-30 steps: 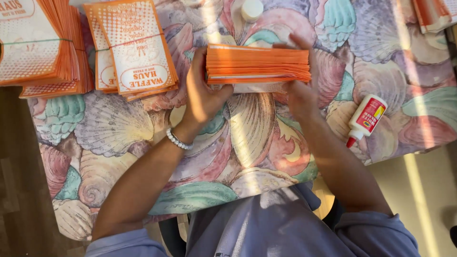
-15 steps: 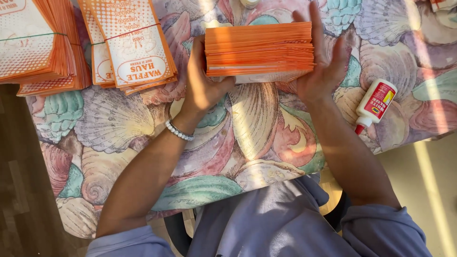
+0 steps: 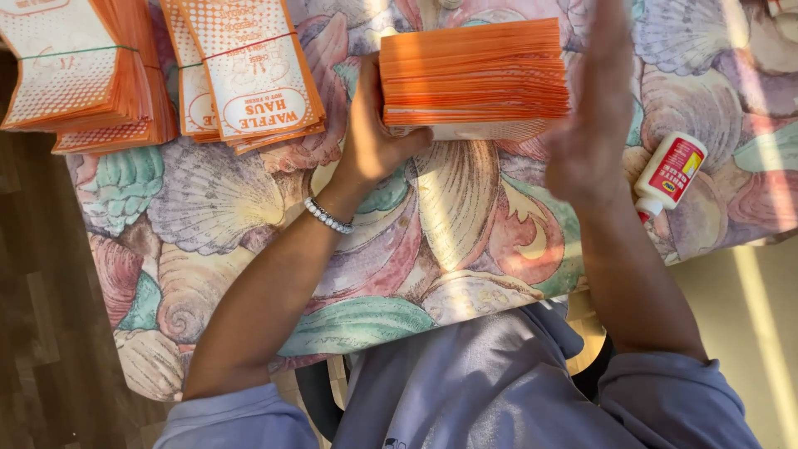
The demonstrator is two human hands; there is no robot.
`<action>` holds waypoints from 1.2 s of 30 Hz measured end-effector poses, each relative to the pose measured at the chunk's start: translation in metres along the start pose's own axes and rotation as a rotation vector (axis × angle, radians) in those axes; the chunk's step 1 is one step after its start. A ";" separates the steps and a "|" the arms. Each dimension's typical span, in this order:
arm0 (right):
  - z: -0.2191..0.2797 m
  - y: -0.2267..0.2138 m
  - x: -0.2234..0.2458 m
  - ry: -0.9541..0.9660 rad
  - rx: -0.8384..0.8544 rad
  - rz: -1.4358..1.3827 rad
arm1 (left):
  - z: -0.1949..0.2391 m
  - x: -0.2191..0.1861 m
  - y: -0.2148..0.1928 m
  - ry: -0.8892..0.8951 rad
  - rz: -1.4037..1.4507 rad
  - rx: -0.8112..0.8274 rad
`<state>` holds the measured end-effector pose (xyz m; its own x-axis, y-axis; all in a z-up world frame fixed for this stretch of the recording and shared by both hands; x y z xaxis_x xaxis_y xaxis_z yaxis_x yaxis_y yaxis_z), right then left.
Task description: Applying glue to paper templates and folding them to assemble bags
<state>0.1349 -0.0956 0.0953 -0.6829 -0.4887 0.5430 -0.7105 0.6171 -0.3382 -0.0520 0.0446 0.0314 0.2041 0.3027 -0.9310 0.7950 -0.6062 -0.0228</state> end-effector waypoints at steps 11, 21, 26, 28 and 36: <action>-0.003 0.099 0.064 -0.203 0.847 0.490 | 0.007 0.000 0.002 -0.044 -0.045 -0.005; 0.016 0.005 -0.071 0.471 -0.171 -0.821 | 0.004 -0.001 0.012 -0.018 -0.002 -0.020; 0.025 0.034 -0.050 0.993 -0.487 -0.890 | 0.003 -0.002 0.011 -0.084 0.015 -0.143; 0.030 0.032 -0.058 0.908 -0.416 -0.922 | 0.003 0.000 0.012 -0.081 -0.011 -0.145; 0.006 0.005 -0.001 -0.038 0.202 0.089 | 0.004 0.002 0.015 -0.048 0.036 -0.074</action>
<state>0.1307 -0.0956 0.0880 -0.7474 -0.4630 0.4765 -0.6644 0.5242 -0.5327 -0.0420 0.0327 0.0276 0.2074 0.2454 -0.9470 0.8282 -0.5592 0.0365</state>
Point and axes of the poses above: each hand's wrist, its own z-axis away from the middle knuckle, its own y-axis out of the palm, x = y × z, the point moved 8 cm from there along -z, towards the middle knuckle, and after that the axes turned 8 degrees about -y, right-handed, at the moved point
